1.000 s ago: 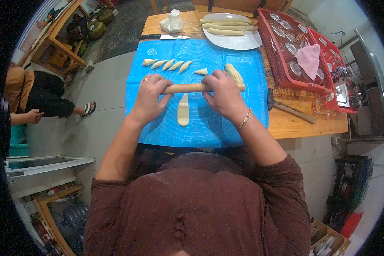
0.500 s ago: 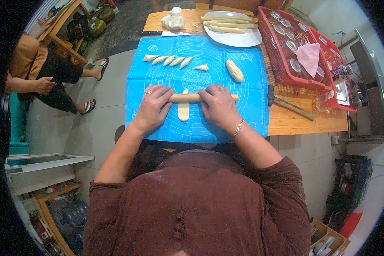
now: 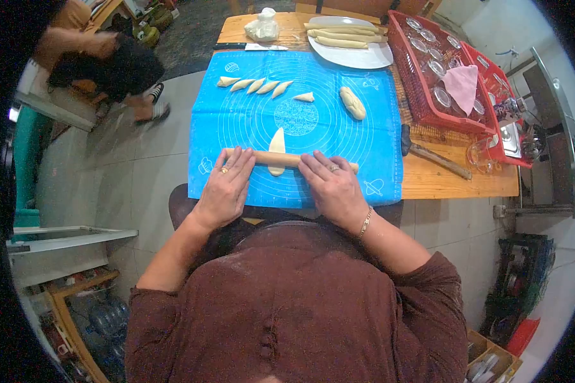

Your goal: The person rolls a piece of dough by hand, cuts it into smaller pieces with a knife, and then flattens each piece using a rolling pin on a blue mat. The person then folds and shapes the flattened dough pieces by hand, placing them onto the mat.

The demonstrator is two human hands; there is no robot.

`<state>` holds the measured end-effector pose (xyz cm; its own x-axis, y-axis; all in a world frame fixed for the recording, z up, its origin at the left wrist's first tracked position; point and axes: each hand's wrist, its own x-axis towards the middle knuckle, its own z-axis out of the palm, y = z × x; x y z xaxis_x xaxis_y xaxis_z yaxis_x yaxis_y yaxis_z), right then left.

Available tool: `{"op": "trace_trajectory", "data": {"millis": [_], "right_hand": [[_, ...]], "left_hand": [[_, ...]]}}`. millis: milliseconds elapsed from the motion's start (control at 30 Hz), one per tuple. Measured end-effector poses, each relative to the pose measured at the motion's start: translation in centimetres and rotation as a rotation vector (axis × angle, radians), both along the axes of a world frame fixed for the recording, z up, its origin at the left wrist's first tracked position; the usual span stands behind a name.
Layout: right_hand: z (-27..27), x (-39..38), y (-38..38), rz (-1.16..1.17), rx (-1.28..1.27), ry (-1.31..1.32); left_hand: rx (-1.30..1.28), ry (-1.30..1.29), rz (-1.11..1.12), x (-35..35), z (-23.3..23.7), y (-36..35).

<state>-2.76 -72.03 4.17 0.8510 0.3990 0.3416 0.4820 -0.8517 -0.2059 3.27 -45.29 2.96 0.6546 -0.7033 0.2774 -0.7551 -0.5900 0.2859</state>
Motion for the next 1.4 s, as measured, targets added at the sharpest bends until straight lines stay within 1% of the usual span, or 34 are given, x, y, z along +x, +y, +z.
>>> {"op": "trace_trajectory", "data": {"millis": [100, 167, 200, 267, 300, 367, 400, 467, 500, 600, 767, 900, 967, 1000, 1067, 1100, 1167, 1200, 1267, 1300, 1367, 1400], "right_hand": [[0.6, -0.6, 0.0, 0.044, 0.027, 0.039], [1.1, -0.7, 0.1, 0.005, 0.144, 0.101], [1.1, -0.2, 0.2, 0.008, 0.145, 0.102], [1.2, 1.4, 0.1, -0.084, 0.123, 0.095], [0.9, 1.9, 0.3, -0.082, 0.122, 0.087], [0.3, 2.6, 0.7, -0.136, -0.034, 0.132], [0.3, 2.4, 1.0, -0.137, -0.035, 0.128], [0.3, 1.4, 1.4, -0.115, -0.134, 0.261], [0.3, 1.0, 1.3, -0.120, -0.133, 0.265], [0.4, -0.4, 1.4, -0.090, -0.118, 0.262], [0.8, -1.7, 1.1, 0.034, -0.103, 0.227], [0.8, -2.2, 0.6, 0.098, -0.116, 0.204], [0.2, -2.3, 0.0, 0.177, -0.104, 0.106], [0.4, -2.2, 0.1, 0.178, -0.104, 0.102], [0.9, -2.0, 0.4, 0.080, 0.119, 0.094], [0.8, -1.7, 0.5, 0.081, 0.121, 0.093], [0.6, -1.1, 0.3, 0.067, 0.046, 0.204], [0.6, -1.0, 0.4, 0.065, 0.046, 0.199], [0.7, -0.5, 0.7, 0.082, 0.168, 0.164], [1.0, -0.3, 0.6, 0.083, 0.170, 0.160], [2.4, -0.1, -0.3, -0.041, 0.321, 0.304], [2.8, 0.1, -0.9, -0.103, 0.368, 0.283]], "left_hand": [[-0.029, -0.036, -0.045, -0.7, 0.0, 0.5], [-0.124, 0.029, -0.041, -0.9, 0.4, 0.6], [-0.124, 0.028, -0.038, -0.5, 0.7, 0.4], [-0.110, -0.036, 0.072, 0.9, 1.3, -0.7], [-0.111, -0.043, 0.074, 1.5, 1.0, -1.3], [0.024, -0.044, 0.152, 2.4, 0.1, -2.2], [0.022, -0.049, 0.152, 2.4, 0.1, -2.2], [0.146, 0.058, 0.151, 2.2, 0.1, -2.1], [0.148, 0.060, 0.146, 2.0, 0.0, -2.0], [0.135, 0.027, 0.130, 0.7, -0.1, -1.0], [0.161, 0.013, 0.101, -0.9, 0.3, 0.0], [0.161, 0.047, 0.076, -2.1, 0.6, 0.6], [0.160, 0.051, 0.066, -2.6, 0.5, 0.8], [0.160, 0.047, 0.067, -2.6, 0.4, 0.9], [0.147, 0.044, 0.060, -2.6, 0.2, 1.0], [0.149, 0.043, 0.061, -2.5, 0.2, 1.0], [0.085, 0.059, 0.051, -2.0, 0.2, 0.5], [0.085, 0.054, 0.049, -1.7, 0.5, 0.1], [-0.118, -0.036, 0.042, -0.7, 1.2, -0.5], [-0.116, -0.040, 0.043, -0.1, 1.7, -0.7], [-0.580, 0.023, 0.149, 1.3, 2.7, -1.1], [-0.720, -0.037, 0.207, 2.4, 2.9, -1.8]]}}
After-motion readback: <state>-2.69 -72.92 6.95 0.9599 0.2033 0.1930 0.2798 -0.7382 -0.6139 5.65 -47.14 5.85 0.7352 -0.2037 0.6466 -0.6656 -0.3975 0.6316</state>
